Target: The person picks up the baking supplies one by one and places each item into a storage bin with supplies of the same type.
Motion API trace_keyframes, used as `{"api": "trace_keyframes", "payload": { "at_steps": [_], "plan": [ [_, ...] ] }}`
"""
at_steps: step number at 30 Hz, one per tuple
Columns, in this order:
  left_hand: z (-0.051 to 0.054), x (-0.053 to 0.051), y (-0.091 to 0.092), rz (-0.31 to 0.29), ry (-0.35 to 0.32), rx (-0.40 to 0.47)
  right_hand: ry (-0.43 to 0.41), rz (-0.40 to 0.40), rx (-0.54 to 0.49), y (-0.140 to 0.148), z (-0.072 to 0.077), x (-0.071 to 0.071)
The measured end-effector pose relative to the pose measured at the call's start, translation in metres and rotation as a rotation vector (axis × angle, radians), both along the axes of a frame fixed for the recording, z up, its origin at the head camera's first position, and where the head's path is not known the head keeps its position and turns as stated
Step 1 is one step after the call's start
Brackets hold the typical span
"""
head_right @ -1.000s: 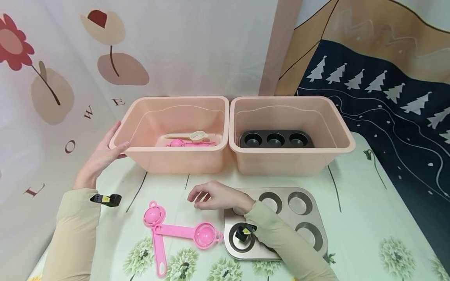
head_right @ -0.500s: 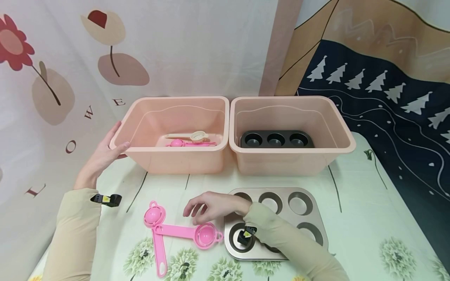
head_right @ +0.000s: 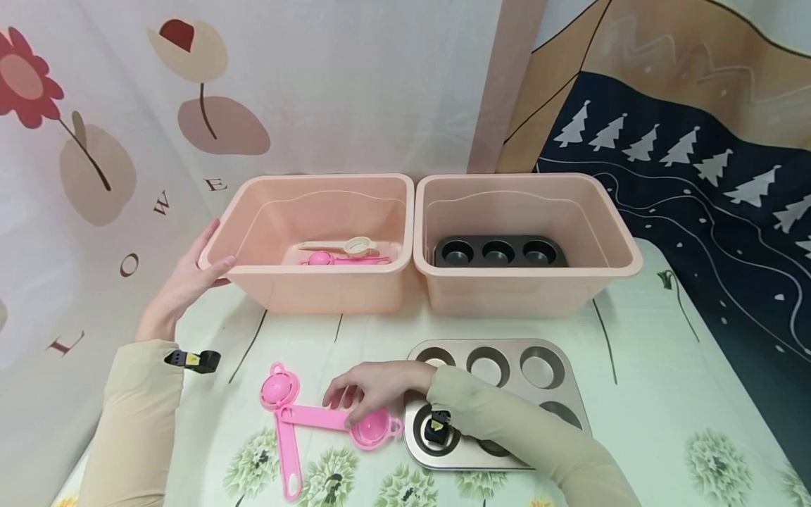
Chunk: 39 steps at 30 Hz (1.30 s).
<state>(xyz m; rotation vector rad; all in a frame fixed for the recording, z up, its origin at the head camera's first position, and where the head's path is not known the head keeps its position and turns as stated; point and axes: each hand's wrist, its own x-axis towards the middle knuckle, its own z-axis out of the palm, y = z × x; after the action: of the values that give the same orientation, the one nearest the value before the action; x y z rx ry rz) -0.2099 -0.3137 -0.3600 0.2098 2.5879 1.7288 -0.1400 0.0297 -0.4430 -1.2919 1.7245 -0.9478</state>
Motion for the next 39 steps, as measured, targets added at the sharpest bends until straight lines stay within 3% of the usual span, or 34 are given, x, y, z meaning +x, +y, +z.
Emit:
{"api": "trace_keyframes", "payload": {
  "at_steps": [20,28,39],
  "plan": [
    [0.004,-0.003,0.002,-0.001,0.014,-0.03,0.104,-0.029,-0.038,-0.012,-0.005,0.003],
    [0.003,0.0,0.0,0.007,0.008,-0.031,0.206,-0.08,-0.028,-0.018,-0.004,0.01],
    [0.001,-0.001,-0.002,-0.009,-0.019,-0.015,0.204,-0.085,0.011,-0.018,-0.007,0.012]
  ]
}}
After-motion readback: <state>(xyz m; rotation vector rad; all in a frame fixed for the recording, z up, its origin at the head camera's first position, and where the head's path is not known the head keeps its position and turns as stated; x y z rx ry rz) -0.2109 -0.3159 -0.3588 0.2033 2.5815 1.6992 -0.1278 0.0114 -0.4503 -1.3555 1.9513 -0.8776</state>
